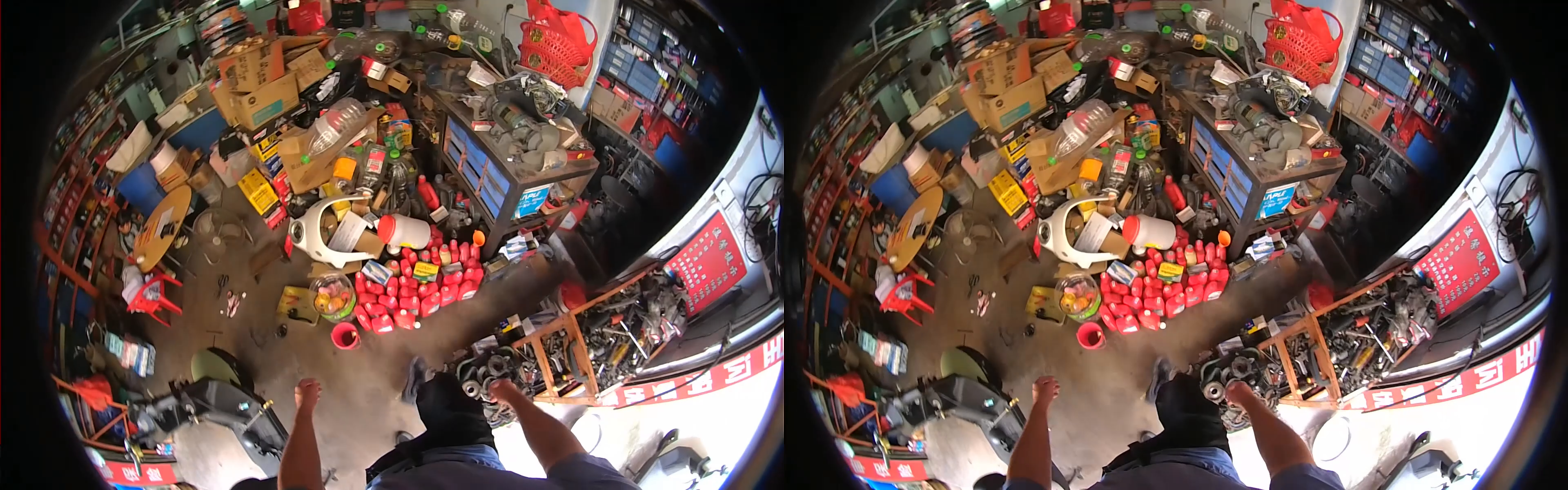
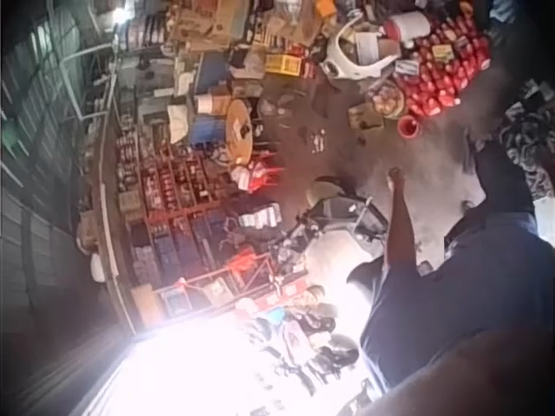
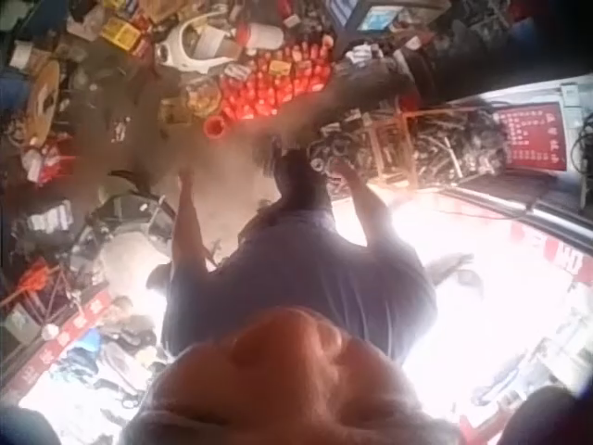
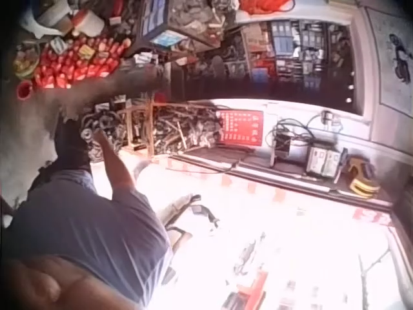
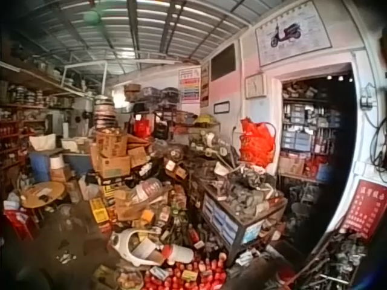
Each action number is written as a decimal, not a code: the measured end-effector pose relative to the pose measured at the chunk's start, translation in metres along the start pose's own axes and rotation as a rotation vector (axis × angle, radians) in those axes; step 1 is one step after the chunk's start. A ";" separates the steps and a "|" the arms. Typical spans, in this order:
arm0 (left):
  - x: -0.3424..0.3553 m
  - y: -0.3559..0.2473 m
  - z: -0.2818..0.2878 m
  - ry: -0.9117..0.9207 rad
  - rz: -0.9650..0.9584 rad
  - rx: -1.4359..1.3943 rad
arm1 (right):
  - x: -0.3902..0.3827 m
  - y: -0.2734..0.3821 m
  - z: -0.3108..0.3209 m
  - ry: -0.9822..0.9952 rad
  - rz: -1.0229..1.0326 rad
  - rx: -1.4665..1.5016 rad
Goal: Repairing the electrical wiring and handlebar components of an electric scooter.
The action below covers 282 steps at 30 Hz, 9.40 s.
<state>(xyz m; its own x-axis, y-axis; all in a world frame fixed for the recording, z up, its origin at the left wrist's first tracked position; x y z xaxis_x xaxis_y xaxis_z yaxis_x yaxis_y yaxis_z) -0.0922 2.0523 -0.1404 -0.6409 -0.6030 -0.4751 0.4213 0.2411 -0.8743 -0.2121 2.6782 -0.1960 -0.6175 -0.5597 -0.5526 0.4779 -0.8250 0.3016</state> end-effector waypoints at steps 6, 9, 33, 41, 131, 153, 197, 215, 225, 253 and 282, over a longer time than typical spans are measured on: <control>0.097 0.008 -0.155 0.528 0.151 0.241 | 0.202 -0.055 0.295 -0.509 -0.431 0.129; 0.105 0.027 -0.184 0.369 0.516 0.111 | 0.253 -0.086 0.515 -0.917 -0.384 0.141; 0.412 -0.376 -0.982 0.978 0.129 0.033 | 0.333 -0.274 0.928 -1.137 -1.108 -0.694; 0.453 -0.395 -1.118 0.580 0.442 -0.503 | 0.337 -0.288 0.931 -1.033 -1.069 -0.567; 0.472 -0.507 -1.041 1.378 0.020 0.426 | 0.338 -0.290 0.926 -1.102 -1.056 -0.627; 0.456 -0.513 -1.028 1.308 0.010 0.383 | 0.336 -0.288 0.927 -1.119 -1.037 -0.625; -0.119 -0.253 -0.581 1.768 0.758 0.485 | -0.070 0.427 -0.100 0.163 -2.164 1.576; -0.293 -0.171 -0.452 1.876 0.742 0.744 | 0.009 0.476 -0.130 -0.749 -1.818 2.168; -0.412 -0.137 -0.365 2.125 0.406 0.829 | -0.053 0.460 -0.202 -1.374 -1.737 2.306; -0.449 -0.066 -0.321 1.978 0.497 1.094 | -0.051 0.497 -0.236 -1.475 -1.725 2.524; -0.423 -0.047 -0.300 2.012 0.481 1.244 | -0.018 0.529 -0.245 -1.499 -1.763 2.569</control>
<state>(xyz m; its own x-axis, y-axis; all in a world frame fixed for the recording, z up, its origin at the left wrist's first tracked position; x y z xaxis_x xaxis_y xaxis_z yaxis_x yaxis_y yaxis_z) -0.0337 2.5239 0.0716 0.3125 0.6684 -0.6749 0.2070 -0.7414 -0.6384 0.2047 2.2708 -0.2175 0.2432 0.3848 -0.8904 0.0820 0.9065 0.4142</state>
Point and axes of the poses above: each hand's wrist, its own x-axis towards the middle knuckle, its own z-axis out of the back of the hand, y = z × x, the point moved 7 cm from there along x, towards the middle knuckle, and after that the axes turned 14 degrees about -x, right-handed, at the moved point
